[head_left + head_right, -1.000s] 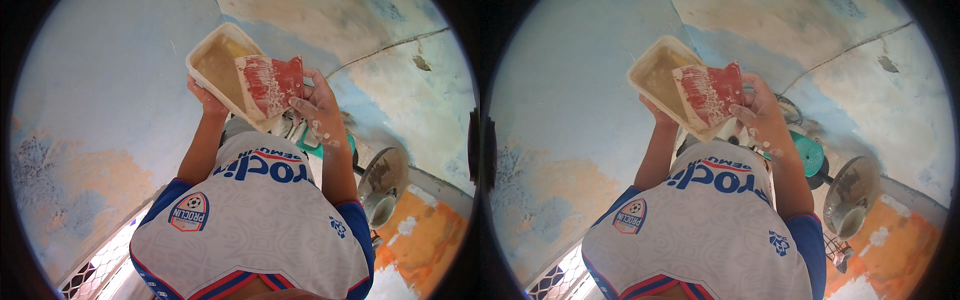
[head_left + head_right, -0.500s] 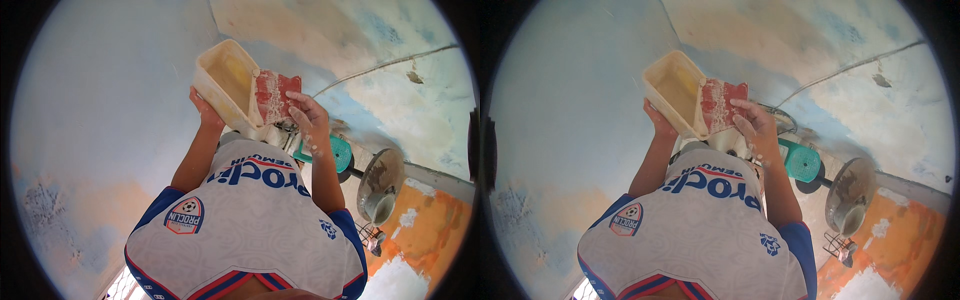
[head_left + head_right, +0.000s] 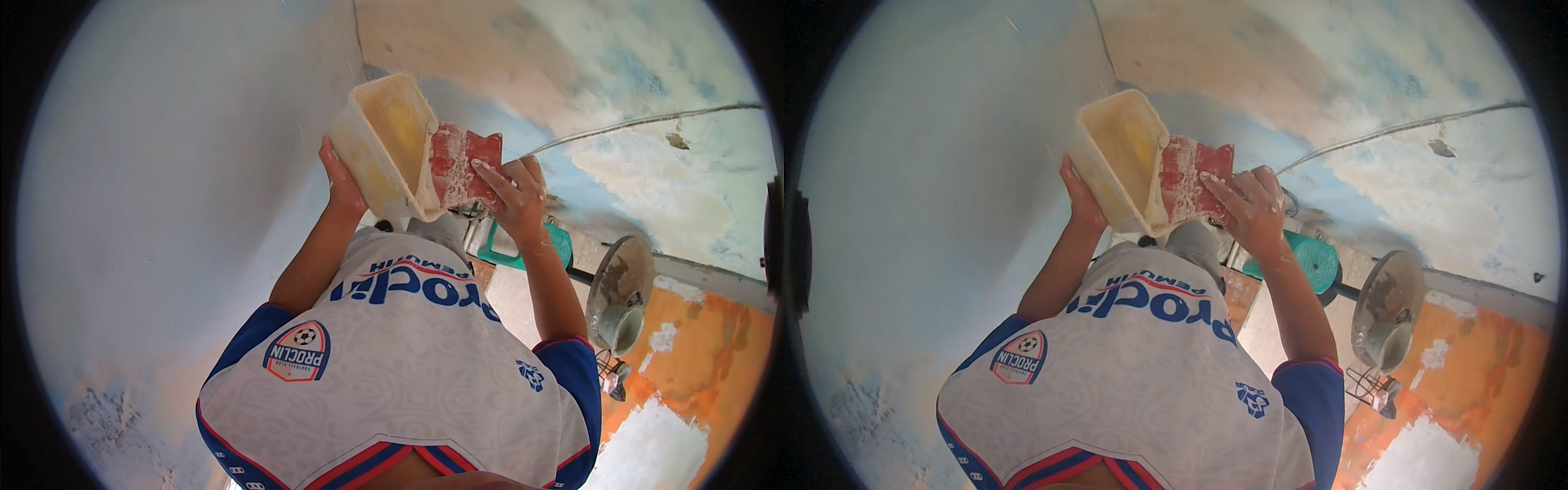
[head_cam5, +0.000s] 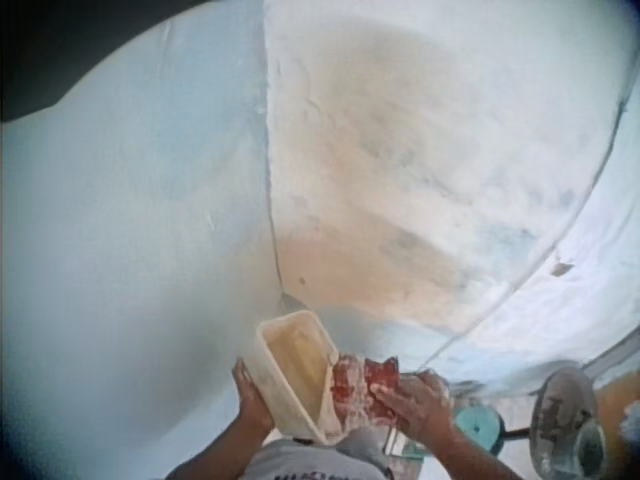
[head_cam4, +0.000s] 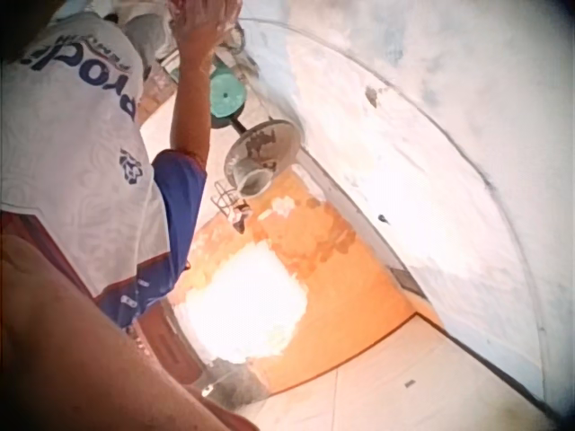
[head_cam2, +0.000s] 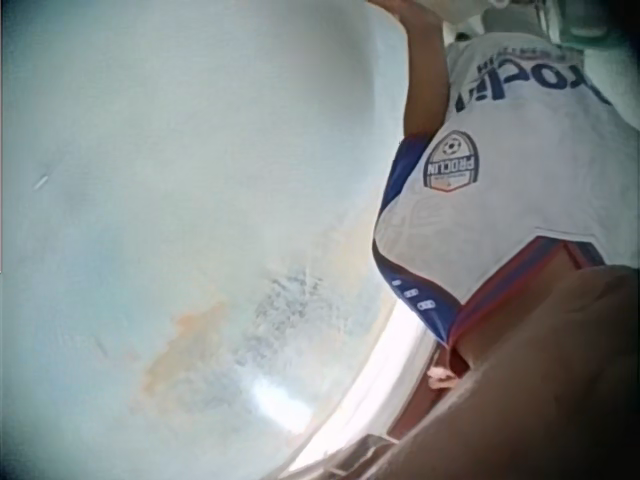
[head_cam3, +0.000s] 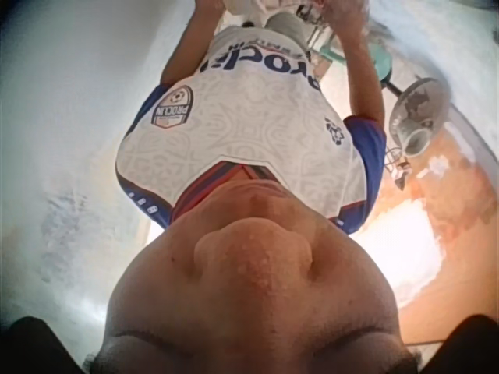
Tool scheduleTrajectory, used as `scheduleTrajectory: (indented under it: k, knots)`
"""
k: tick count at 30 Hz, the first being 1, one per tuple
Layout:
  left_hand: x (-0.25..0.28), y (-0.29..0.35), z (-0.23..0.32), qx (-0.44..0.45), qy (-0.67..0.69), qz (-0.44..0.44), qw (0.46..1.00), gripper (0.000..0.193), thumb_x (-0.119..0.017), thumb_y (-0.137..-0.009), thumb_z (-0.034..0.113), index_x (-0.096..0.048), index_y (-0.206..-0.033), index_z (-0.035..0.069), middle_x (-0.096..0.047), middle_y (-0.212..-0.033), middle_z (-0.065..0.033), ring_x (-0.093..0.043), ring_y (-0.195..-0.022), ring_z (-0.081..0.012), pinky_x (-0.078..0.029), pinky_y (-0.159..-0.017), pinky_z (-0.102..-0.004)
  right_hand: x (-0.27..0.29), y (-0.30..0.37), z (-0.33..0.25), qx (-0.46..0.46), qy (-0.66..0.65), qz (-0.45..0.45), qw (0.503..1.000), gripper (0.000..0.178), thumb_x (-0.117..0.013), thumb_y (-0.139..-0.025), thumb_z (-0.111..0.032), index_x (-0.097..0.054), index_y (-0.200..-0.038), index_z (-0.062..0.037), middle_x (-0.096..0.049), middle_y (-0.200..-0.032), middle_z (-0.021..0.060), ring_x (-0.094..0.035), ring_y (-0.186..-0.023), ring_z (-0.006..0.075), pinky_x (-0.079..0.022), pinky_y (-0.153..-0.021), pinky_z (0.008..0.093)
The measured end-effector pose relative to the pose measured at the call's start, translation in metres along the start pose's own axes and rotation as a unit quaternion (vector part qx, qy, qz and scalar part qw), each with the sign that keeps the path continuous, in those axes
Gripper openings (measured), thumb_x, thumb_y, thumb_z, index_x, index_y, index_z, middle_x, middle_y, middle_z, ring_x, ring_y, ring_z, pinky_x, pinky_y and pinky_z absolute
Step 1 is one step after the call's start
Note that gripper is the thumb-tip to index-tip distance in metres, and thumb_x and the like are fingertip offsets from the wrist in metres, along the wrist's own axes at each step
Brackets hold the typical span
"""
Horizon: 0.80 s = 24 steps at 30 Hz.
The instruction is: The person applies plaster to a ceiling using a spreader while holding a plastic container of the material. They load the spreader from the container and wipe the plaster onto the ceiling surface repeatedly.
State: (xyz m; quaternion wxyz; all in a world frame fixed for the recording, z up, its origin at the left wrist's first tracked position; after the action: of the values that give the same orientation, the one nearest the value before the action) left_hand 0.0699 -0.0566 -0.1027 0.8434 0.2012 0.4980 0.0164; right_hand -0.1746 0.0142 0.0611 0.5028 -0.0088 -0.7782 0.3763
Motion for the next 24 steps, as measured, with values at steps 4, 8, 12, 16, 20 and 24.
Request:
scheduleTrajectory:
  k: [4, 8, 12, 16, 20, 24]
  knots:
    - [0.007, 0.000, 0.007, -0.006, 0.024, -0.016, 1.000, 0.082, -0.029, -0.098, 0.072, -0.042, -0.153, 0.013, -0.051, -0.149, -0.0101, -0.050, -0.136, -0.0303, -0.043, -0.113, -0.0465, -0.001, -0.015, -0.001, 0.028, 0.001, 0.073, 0.997, 0.046, -0.082, -0.069, -0.009, -0.076, -0.114, -0.0150, -0.053, -0.080, 0.0058, -0.054, -0.077, 0.0278, -0.046, -0.067, 0.0368]
    - [0.021, -0.004, 0.016, -0.030, 0.024, -0.023, 0.999, 0.083, -0.031, -0.097, 0.073, -0.042, -0.153, 0.014, -0.050, -0.151, -0.0097, -0.048, -0.138, -0.0299, -0.043, -0.114, -0.0462, -0.017, -0.031, 0.021, -0.028, -0.160, 0.159, 0.974, 0.033, -0.077, -0.077, -0.005, -0.076, -0.110, -0.0092, -0.069, -0.099, 0.0121, -0.066, -0.091, 0.0328, -0.053, -0.080, 0.0423]
    - [0.035, 0.007, 0.035, -0.078, 0.011, 0.030, 0.996, 0.081, -0.033, -0.097, 0.073, -0.041, -0.155, 0.016, -0.049, -0.153, -0.0088, -0.048, -0.139, -0.0297, -0.043, -0.114, -0.0464, -0.083, -0.038, 0.061, -0.226, -0.261, 0.089, 0.934, 0.018, -0.069, -0.093, -0.006, -0.074, -0.109, 0.0000, -0.073, -0.100, 0.0171, -0.072, -0.087, 0.0294, -0.057, -0.080, 0.0380]
    - [0.050, 0.016, 0.047, -0.103, 0.020, 0.056, 0.993, 0.080, -0.032, -0.098, 0.073, -0.042, -0.154, 0.017, -0.049, -0.152, -0.0078, -0.049, -0.137, -0.0293, -0.044, -0.113, -0.0460, -0.190, -0.044, 0.109, -0.339, -0.318, 0.038, 0.885, 0.021, -0.070, -0.093, -0.008, -0.074, -0.111, 0.0023, -0.075, -0.099, 0.0171, -0.071, -0.084, 0.0232, -0.055, -0.078, 0.0329]
    - [0.067, 0.024, 0.036, -0.089, 0.038, 0.120, 0.988, 0.080, -0.032, -0.097, 0.074, -0.043, -0.153, 0.017, -0.050, -0.151, -0.0070, -0.050, -0.136, -0.0293, -0.044, -0.112, -0.0452, -0.301, -0.038, 0.148, -0.315, -0.192, 0.057, 0.928, 0.023, -0.073, -0.092, -0.017, -0.075, -0.109, -0.0017, -0.074, -0.098, 0.0202, -0.074, -0.087, 0.0323, -0.057, -0.077, 0.0383]
    - [0.090, 0.037, 0.032, -0.092, 0.045, 0.185, 0.977, 0.078, -0.033, -0.097, 0.074, -0.045, -0.151, 0.018, -0.051, -0.150, -0.0070, -0.051, -0.135, -0.0290, -0.045, -0.111, -0.0449, -0.345, -0.065, 0.139, -0.329, -0.161, 0.050, 0.929, 0.019, -0.072, -0.092, -0.016, -0.075, -0.105, -0.0037, -0.075, -0.096, 0.0187, -0.072, -0.089, 0.0379, -0.057, -0.078, 0.0412]
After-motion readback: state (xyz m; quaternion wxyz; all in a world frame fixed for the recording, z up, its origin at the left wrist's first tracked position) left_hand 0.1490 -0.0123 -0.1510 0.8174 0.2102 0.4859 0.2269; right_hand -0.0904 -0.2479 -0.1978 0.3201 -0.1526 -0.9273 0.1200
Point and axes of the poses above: each hand's wrist, its own y-axis away from the middle knuckle, its own x-axis out of the back of the hand, z = x × y, the point moved 7 cm from there along -y, towards the middle knuckle
